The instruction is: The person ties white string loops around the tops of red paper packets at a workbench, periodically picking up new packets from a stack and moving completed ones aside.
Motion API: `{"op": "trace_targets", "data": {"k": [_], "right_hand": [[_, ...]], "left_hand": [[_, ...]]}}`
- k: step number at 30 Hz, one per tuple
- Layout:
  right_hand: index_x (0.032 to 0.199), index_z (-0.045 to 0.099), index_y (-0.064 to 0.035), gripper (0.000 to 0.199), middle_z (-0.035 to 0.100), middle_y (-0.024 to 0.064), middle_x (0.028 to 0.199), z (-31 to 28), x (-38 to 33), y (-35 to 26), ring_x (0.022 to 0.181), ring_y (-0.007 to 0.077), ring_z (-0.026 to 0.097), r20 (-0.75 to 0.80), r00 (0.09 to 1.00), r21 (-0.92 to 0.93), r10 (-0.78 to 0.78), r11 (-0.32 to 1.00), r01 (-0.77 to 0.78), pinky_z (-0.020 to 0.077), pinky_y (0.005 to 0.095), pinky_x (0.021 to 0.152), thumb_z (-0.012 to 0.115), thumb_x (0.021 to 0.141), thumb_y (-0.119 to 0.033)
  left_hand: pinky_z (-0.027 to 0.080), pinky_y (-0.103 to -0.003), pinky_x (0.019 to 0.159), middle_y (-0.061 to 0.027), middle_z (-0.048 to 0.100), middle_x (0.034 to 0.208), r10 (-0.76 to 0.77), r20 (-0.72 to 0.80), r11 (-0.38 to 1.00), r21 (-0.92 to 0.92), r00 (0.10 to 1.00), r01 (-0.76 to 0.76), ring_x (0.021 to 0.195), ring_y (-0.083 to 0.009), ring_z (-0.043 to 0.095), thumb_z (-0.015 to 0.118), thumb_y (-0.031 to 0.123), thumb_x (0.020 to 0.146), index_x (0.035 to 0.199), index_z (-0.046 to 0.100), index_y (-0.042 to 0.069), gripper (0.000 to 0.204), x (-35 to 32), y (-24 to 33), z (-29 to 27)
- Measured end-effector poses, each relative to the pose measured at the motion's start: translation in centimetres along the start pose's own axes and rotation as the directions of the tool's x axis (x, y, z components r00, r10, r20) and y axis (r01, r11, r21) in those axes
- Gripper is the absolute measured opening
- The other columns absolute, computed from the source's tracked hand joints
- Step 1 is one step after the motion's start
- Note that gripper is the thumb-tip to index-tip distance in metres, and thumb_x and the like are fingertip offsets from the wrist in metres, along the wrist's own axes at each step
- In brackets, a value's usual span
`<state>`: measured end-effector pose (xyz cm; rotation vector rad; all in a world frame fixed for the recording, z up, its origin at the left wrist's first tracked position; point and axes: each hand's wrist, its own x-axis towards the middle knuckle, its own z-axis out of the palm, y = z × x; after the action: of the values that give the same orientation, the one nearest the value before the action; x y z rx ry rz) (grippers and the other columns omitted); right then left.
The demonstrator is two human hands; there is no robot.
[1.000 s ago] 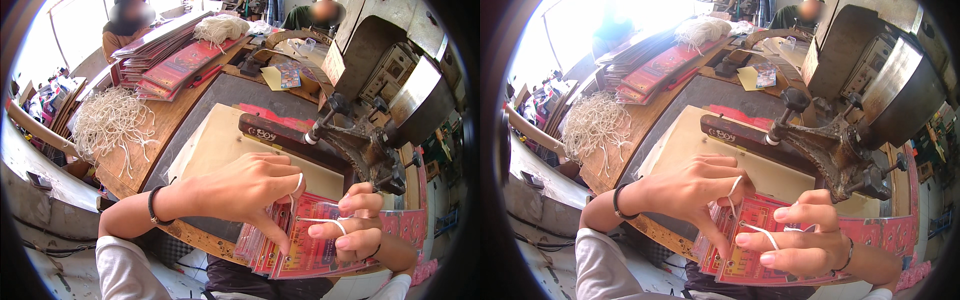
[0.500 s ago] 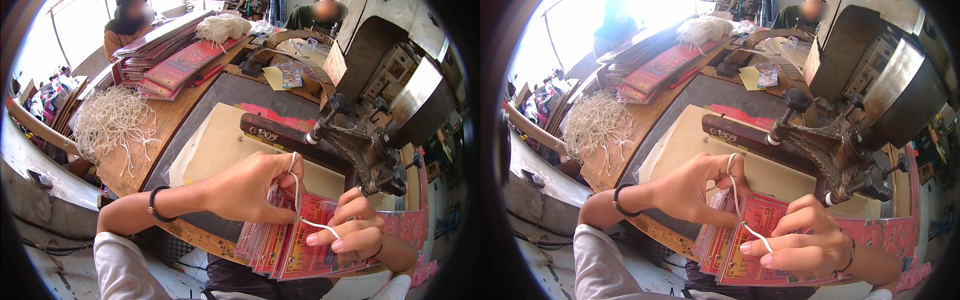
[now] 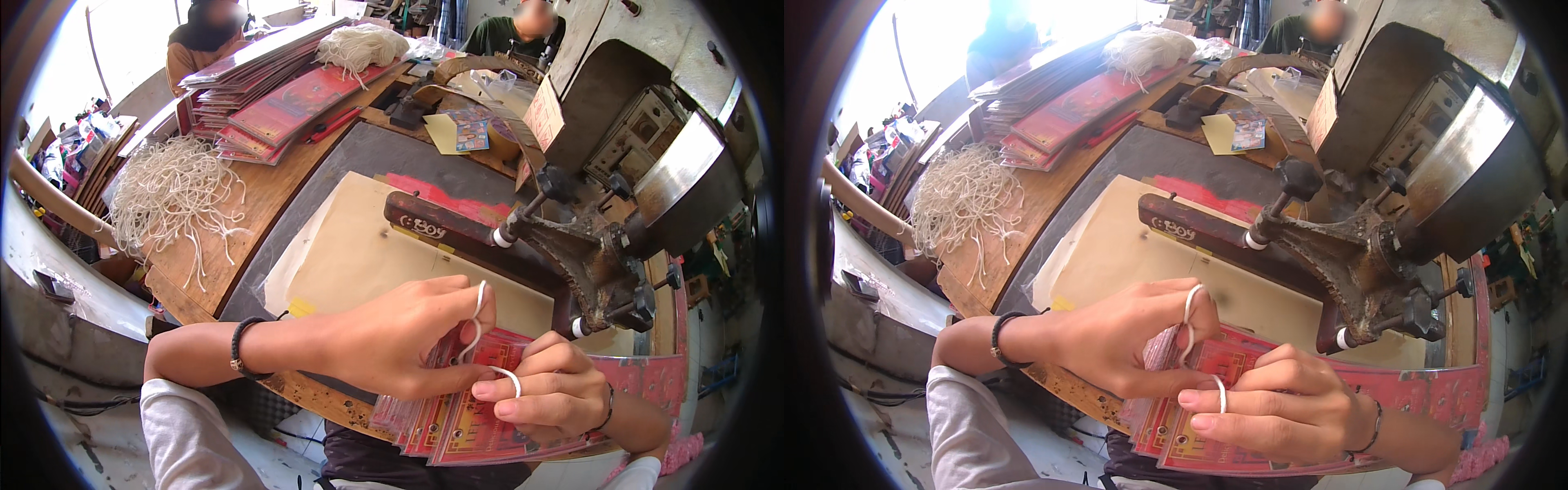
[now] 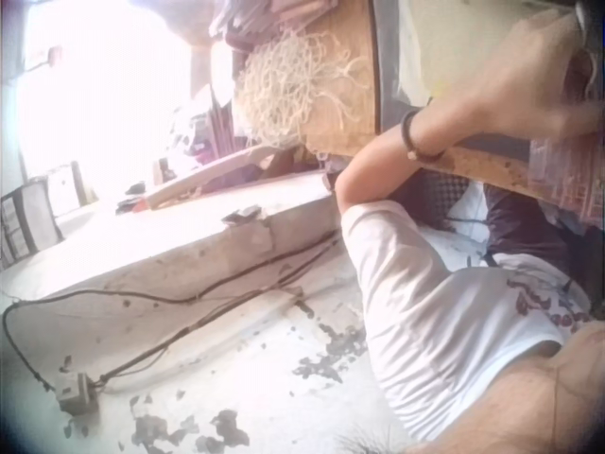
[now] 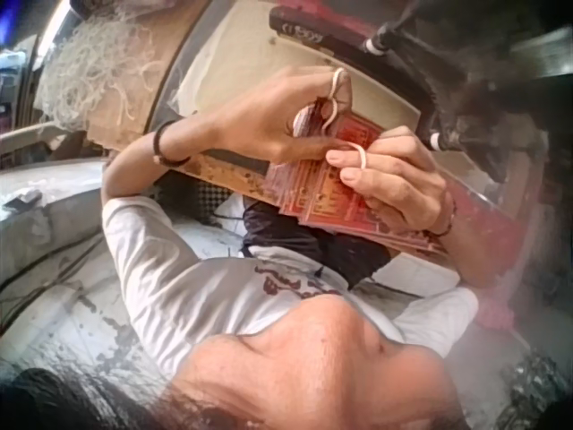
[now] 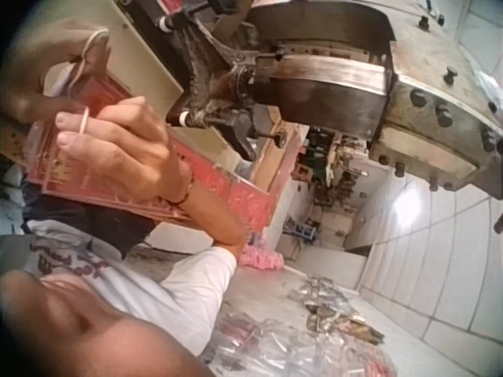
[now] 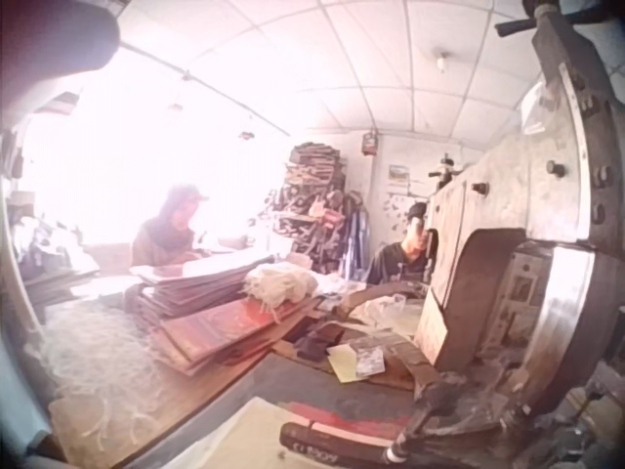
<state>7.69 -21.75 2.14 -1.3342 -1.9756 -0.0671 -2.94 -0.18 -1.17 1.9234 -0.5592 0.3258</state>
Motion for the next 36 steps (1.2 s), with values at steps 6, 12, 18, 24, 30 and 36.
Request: {"op": "trace_targets", "data": {"k": [6,12,18,24,30,36], "right_hand": [[0.108,0.073,-0.0062,0.030,0.074,0.0035,0.107,-1.1,0.3,0.2,0.079,0.0130,0.062,0.124,0.992,0.058,-0.026,0.998,0.019,0.0512,0.0261,0.069,0.072,0.079,-0.006],[0.108,0.073,-0.0041,0.034,0.072,0.0030,0.097,-0.6,0.5,0.2,0.075,0.0155,0.063,0.107,0.994,0.153,-0.019,0.988,0.002,0.0555,0.0283,0.067,0.073,0.074,-0.004],[0.107,0.072,-0.0030,0.033,0.066,0.0026,0.087,-0.3,0.6,0.1,0.074,0.0162,0.063,0.107,0.993,0.116,-0.055,0.992,0.042,0.0557,0.0290,0.065,0.074,0.074,-0.003],[0.111,0.069,-0.0024,0.035,0.064,0.0063,0.092,-0.1,0.0,0.7,0.078,0.0198,0.063,0.111,0.991,0.040,-0.078,0.996,0.074,0.0559,0.0316,0.074,0.071,0.077,-0.006],[0.120,0.064,-0.0040,0.040,0.062,0.0074,0.097,-0.3,-0.3,0.7,0.092,0.0221,0.064,0.131,0.988,0.008,-0.088,0.996,0.087,0.0561,0.0339,0.081,0.065,0.081,-0.006],[0.118,0.066,-0.0061,0.033,0.062,0.0068,0.099,0.4,-0.6,1.5,0.090,0.0226,0.064,0.064,0.992,0.019,-0.110,0.994,0.109,0.0556,0.0353,0.080,0.068,0.085,-0.009]], "left_hand": [[0.039,-0.037,0.063,-0.0054,0.052,0.075,0.115,-0.052,0.993,0.027,0.992,-0.114,0.068,-0.0242,0.048,0.078,0.008,0.080,0.081,0.048,0.007,0.031,0.4,-0.9,0.5],[0.038,-0.036,0.062,-0.0027,0.054,0.071,0.093,-0.057,0.996,-0.008,0.994,-0.094,0.067,-0.0235,0.047,0.077,0.005,0.082,0.074,0.046,0.008,0.031,0.4,-0.9,0.2],[0.039,-0.036,0.062,-0.0030,0.059,0.074,0.169,-0.052,0.983,0.075,0.984,-0.165,0.068,-0.0230,0.048,0.076,0.004,0.082,0.070,0.042,0.008,0.036,0.5,-1.2,0.1],[0.042,-0.038,0.064,-0.0030,0.059,0.073,0.087,-0.056,0.994,0.077,0.995,-0.082,0.071,-0.0226,0.050,0.074,0.007,0.084,0.072,0.046,0.008,0.031,0.8,-1.3,-0.2],[0.043,-0.037,0.067,-0.0051,0.066,0.082,0.114,-0.045,0.987,0.121,0.993,-0.107,0.073,-0.0225,0.049,0.072,0.005,0.086,0.070,0.041,0.007,0.035,1.3,-1.2,-0.1],[0.040,-0.033,0.064,-0.0036,0.059,0.075,0.011,-0.012,0.998,0.066,1.000,-0.011,0.069,-0.0177,0.046,0.077,0.008,0.081,0.067,0.043,0.007,0.037,1.2,-2.2,-0.2]]}}
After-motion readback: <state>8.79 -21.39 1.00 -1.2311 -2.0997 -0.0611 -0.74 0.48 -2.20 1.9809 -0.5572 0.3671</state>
